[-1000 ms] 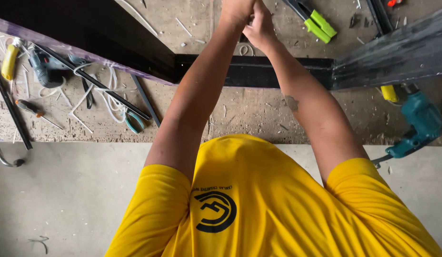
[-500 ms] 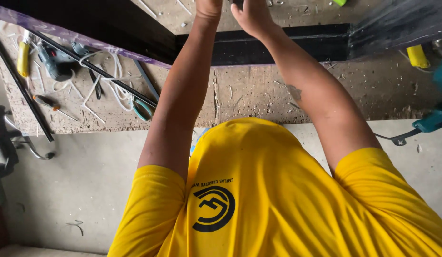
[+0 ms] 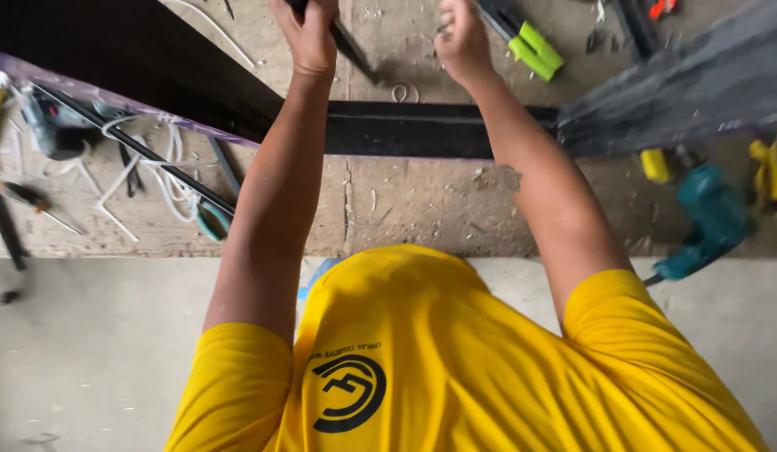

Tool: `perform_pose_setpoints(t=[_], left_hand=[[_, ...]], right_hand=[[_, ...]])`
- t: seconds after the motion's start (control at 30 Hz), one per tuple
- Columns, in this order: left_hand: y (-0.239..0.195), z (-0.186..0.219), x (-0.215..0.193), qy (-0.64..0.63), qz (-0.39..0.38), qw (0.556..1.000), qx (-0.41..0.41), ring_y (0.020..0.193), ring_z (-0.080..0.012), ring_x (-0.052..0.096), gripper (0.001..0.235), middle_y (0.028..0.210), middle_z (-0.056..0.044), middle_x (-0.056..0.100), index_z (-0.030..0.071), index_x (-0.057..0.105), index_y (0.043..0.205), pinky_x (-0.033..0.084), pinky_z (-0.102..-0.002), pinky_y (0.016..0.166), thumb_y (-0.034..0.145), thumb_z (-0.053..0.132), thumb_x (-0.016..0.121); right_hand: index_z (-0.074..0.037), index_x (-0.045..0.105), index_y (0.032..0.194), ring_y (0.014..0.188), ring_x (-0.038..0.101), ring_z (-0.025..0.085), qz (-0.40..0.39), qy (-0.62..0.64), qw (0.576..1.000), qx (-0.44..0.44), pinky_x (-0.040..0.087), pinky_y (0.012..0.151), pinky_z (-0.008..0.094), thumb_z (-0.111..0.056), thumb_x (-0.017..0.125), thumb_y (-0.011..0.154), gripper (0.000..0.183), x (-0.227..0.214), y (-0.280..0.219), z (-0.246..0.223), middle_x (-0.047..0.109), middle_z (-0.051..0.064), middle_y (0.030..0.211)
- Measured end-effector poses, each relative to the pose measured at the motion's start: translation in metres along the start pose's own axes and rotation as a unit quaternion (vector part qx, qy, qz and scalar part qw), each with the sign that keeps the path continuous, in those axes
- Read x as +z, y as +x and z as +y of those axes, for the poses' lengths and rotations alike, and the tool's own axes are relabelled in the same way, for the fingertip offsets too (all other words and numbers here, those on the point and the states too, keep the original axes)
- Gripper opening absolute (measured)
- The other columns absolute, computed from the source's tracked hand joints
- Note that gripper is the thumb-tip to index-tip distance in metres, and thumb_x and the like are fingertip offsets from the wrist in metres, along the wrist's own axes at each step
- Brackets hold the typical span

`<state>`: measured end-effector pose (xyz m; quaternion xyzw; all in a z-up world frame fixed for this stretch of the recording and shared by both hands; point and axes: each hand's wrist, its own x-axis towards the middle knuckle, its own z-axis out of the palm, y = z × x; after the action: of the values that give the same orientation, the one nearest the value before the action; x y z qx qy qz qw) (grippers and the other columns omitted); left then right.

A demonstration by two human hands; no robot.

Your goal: Assembling a metal frame by inserting slats and securing them with a hand riveter.

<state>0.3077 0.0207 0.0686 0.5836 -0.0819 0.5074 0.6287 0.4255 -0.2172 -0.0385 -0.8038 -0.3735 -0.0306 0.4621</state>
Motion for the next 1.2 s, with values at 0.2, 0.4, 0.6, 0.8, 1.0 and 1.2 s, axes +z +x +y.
perform_pose_setpoints(t=[0.2, 0.4, 0.6, 0.8, 1.0, 1.2], left_hand=[[0.002, 0.018, 0.013, 0.101, 0.040, 0.993, -0.037, 0.055, -0.0120, 0.044, 0.011, 0.062, 0.002, 0.048, 0.014, 0.052, 0.067, 0.036, -0.031, 0.051, 0.073, 0.006, 0.056], [0.004, 0.036, 0.013, 0.126, 0.073, 0.987, -0.070, 0.065, -0.0113, 0.037, 0.013, 0.070, 0.005, 0.041, 0.014, 0.049, 0.070, 0.027, -0.033, 0.055, 0.069, 0.017, 0.062], [0.007, 0.054, 0.016, 0.110, 0.039, 0.993, -0.032, 0.066, -0.0113, 0.026, 0.017, 0.073, 0.003, 0.028, 0.014, 0.038, 0.072, 0.020, -0.033, 0.058, 0.076, 0.011, 0.054], [0.029, 0.048, 0.032, 0.163, 0.007, 0.986, 0.027, 0.065, -0.0160, 0.038, 0.017, 0.074, -0.002, 0.048, 0.007, 0.052, 0.080, 0.029, -0.035, 0.057, 0.069, 0.019, 0.057], [0.027, 0.052, 0.047, 0.261, -0.157, 0.951, 0.043, 0.066, -0.0215, 0.041, 0.036, 0.076, -0.003, 0.048, 0.008, 0.059, 0.104, 0.034, -0.039, 0.061, 0.068, 0.014, 0.056], [0.013, 0.027, 0.030, 0.363, -0.315, 0.875, -0.057, 0.075, -0.0273, 0.053, 0.036, 0.084, -0.003, 0.058, 0.016, 0.059, 0.107, 0.040, -0.046, 0.070, 0.071, 0.015, 0.057]], right_hand=[[-0.005, 0.063, 0.116, 0.110, 0.059, 0.046, 0.054, -0.221, 0.973, 0.022, 0.045, 0.101, 0.045, -0.003, 0.069, 0.080, 0.036, -0.044, 0.058, 0.118, 0.058, 0.024, 0.120], [-0.008, 0.019, 0.161, 0.153, 0.021, 0.038, -0.224, -0.323, 0.887, 0.243, 0.020, 0.124, 0.046, -0.005, 0.046, 0.091, 0.074, -0.062, 0.100, 0.169, 0.029, 0.023, 0.164], [-0.005, 0.062, 0.132, 0.122, 0.054, 0.053, -0.177, -0.389, 0.878, 0.216, 0.035, 0.111, 0.059, -0.023, 0.077, 0.088, 0.050, -0.079, 0.102, 0.177, 0.042, 0.023, 0.140], [-0.008, 0.079, 0.089, 0.075, 0.066, 0.042, 0.074, -0.465, 0.882, 0.019, 0.053, 0.054, 0.055, -0.010, 0.078, 0.079, 0.010, -0.095, 0.133, 0.154, 0.062, 0.014, 0.097], [-0.007, 0.074, 0.091, 0.074, 0.076, 0.023, 0.151, -0.186, 0.943, 0.231, 0.061, 0.060, 0.041, -0.023, 0.076, 0.093, 0.017, -0.127, 0.126, 0.087, 0.078, 0.011, 0.086], [-0.006, 0.065, 0.093, 0.078, 0.073, 0.028, 0.101, 0.197, 0.932, 0.285, 0.063, 0.063, 0.042, -0.011, 0.059, 0.102, 0.011, -0.152, 0.030, -0.044, 0.070, 0.015, 0.090]])
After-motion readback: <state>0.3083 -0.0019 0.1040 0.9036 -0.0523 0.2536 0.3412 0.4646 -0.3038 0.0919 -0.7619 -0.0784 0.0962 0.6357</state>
